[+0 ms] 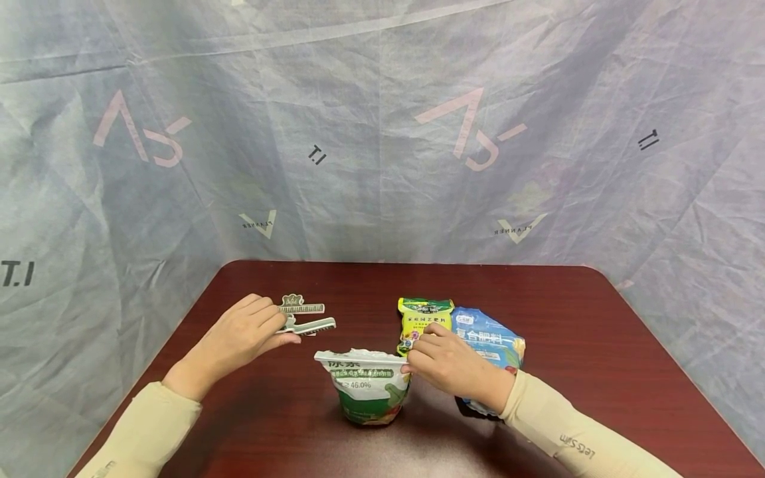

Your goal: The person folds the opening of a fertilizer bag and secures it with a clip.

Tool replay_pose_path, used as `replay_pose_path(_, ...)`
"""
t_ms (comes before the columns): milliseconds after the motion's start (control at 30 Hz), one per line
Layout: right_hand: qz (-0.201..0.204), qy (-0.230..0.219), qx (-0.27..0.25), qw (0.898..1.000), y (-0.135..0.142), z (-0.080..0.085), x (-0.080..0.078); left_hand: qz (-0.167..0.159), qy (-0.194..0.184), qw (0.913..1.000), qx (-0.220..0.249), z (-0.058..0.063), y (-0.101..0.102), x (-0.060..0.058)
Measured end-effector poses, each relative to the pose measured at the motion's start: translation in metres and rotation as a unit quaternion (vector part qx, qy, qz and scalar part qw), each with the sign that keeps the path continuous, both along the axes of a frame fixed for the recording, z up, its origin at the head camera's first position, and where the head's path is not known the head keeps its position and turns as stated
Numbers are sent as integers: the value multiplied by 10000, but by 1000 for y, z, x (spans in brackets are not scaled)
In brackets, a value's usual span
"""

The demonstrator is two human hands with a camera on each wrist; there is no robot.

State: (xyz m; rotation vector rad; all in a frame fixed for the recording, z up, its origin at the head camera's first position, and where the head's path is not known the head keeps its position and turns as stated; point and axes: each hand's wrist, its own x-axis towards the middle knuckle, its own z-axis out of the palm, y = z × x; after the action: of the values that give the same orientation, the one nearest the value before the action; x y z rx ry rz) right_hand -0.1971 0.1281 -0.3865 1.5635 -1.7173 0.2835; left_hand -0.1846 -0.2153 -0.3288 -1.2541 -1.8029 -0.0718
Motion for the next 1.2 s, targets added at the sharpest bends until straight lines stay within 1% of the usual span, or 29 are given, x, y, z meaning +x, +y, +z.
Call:
replay_pose_path(200, 16, 4, -15, 10000, 0, 0, 0, -172, -12, 9998, 43, 7, 8, 6)
replay_pose_path(333, 53, 17, -49, 10000, 0, 0, -1, -341, 89, 9994, 57, 12, 15, 10)
replay_pose_path(533, 32, 12, -65, 10000, 0, 0, -1, -590, 182, 9981, 40, 16, 23, 13)
replay_pose_path(700, -26, -31, -31, 10000, 0, 0, 0, -786, 183, 9967, 31, 19, 29, 15)
replay_pose_path(800, -53, -26, -16, 10000, 0, 0, 0, -830, 160, 9964, -16, 20, 33, 16)
replay_pose_path(967, -57, 3, -34, 10000, 0, 0, 0, -868, 239, 9959, -104, 22, 39, 19)
replay_pose_path(1200, 42, 89, -109, 9999, 0, 0, -1, -1019, 292, 9943, -143, 23, 46, 21)
